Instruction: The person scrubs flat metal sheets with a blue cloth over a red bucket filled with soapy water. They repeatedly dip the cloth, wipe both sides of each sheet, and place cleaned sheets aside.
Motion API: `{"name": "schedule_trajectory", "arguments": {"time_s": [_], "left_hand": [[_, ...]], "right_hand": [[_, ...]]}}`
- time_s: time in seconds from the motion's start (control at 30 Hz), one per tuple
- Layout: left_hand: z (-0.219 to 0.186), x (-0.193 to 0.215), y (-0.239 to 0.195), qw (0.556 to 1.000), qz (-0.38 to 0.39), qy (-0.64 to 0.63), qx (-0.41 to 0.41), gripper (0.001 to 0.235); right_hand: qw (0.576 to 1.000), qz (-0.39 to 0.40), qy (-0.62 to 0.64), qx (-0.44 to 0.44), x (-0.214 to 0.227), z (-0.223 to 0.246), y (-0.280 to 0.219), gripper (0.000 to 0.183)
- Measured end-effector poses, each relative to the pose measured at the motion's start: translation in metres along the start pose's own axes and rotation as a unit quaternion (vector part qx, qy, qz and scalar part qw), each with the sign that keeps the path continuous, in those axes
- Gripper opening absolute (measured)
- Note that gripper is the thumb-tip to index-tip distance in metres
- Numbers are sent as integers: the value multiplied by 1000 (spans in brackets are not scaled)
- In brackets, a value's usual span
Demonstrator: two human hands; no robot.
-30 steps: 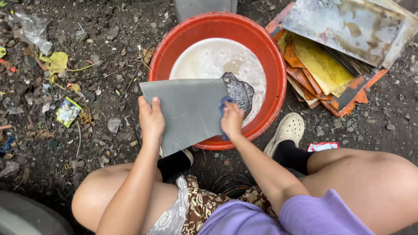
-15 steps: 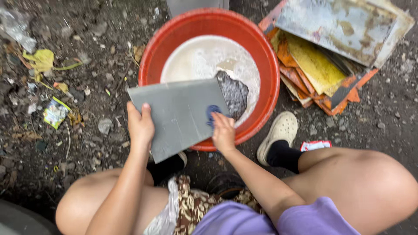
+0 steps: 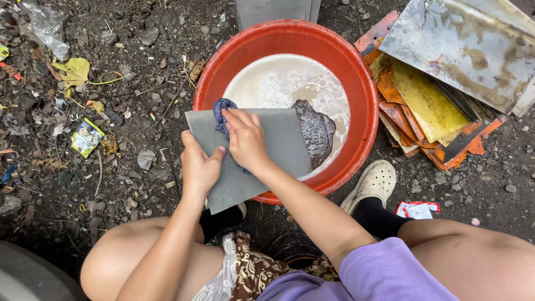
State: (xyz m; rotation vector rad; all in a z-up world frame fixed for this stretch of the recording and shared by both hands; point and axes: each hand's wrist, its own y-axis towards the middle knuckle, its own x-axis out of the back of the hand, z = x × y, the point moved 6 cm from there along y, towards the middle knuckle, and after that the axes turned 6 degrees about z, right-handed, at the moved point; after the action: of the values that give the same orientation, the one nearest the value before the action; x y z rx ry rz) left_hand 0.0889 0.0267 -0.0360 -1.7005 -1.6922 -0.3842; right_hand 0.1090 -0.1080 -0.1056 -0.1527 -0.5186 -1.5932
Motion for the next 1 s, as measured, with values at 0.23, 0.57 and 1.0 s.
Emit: {"name": "schedule_trajectory", "arguments": {"time_s": [0.23,0.57,1.0], "left_hand": [[-7,3,-3,1000,1,-4,-3,50],[-17,0,-7,1000,-17,5,-13,48],[-21,2,4,993,-44,-63,-86,44]], "right_hand": [[984,3,-174,-37,60,-105,3,35],[916,183,-280,-223,86,-164,-36,32],[916,231,-278,-175,105,-153,-172,30]]}}
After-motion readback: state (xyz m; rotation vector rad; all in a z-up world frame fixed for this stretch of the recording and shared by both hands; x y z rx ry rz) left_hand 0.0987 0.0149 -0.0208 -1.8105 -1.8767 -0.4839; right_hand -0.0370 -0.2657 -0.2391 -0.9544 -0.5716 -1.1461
